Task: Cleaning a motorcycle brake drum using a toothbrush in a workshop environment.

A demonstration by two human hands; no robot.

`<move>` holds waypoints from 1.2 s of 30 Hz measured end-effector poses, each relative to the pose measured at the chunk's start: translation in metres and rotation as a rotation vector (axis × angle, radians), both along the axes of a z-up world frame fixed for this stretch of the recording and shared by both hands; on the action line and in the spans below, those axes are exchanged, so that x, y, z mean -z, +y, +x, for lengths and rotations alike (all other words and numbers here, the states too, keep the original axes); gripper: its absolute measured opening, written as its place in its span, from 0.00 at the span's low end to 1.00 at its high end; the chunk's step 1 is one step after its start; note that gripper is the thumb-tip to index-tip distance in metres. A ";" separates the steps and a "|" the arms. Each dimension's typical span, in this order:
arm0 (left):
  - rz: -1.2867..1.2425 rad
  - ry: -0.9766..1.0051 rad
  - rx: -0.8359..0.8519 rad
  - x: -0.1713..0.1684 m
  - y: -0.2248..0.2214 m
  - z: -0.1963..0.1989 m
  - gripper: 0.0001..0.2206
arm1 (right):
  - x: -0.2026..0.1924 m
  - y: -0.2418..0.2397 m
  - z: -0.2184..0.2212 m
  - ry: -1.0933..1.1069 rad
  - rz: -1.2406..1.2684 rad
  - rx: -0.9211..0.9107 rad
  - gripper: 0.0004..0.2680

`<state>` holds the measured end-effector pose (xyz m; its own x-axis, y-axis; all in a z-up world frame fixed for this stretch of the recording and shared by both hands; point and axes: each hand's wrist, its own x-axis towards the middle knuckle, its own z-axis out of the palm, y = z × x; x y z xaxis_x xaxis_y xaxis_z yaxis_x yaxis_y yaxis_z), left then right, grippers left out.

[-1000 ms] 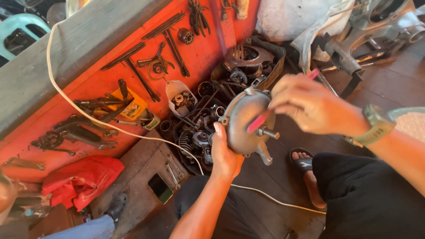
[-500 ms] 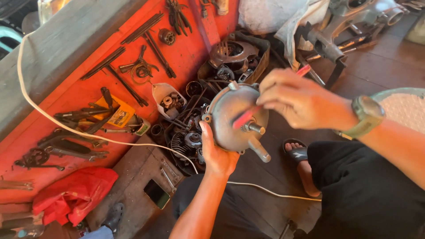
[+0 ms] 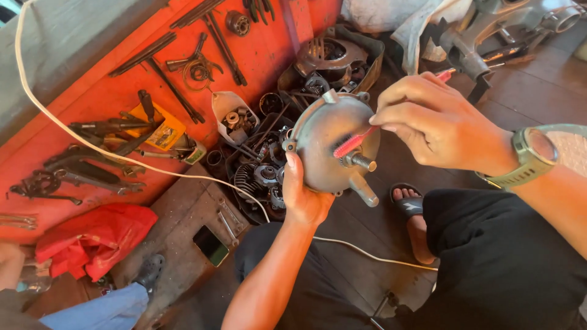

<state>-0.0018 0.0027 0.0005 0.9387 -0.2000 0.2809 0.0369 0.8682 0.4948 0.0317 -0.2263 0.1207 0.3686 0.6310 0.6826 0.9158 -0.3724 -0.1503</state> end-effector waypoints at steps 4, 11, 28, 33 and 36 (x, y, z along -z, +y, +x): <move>0.037 0.038 -0.039 -0.001 0.004 -0.002 0.31 | 0.001 -0.011 0.008 -0.044 0.025 0.090 0.06; -0.078 0.096 0.026 -0.005 0.001 -0.004 0.29 | 0.001 -0.009 0.001 -0.048 -0.010 0.112 0.08; -0.168 0.147 0.065 -0.019 -0.012 0.002 0.26 | 0.006 -0.023 0.000 -0.050 -0.104 0.156 0.08; -0.154 0.207 0.069 -0.017 -0.012 0.003 0.27 | 0.006 -0.020 -0.002 -0.022 -0.076 0.174 0.08; -0.133 0.181 0.052 -0.019 -0.012 0.003 0.26 | 0.004 -0.017 -0.003 -0.030 -0.080 0.172 0.08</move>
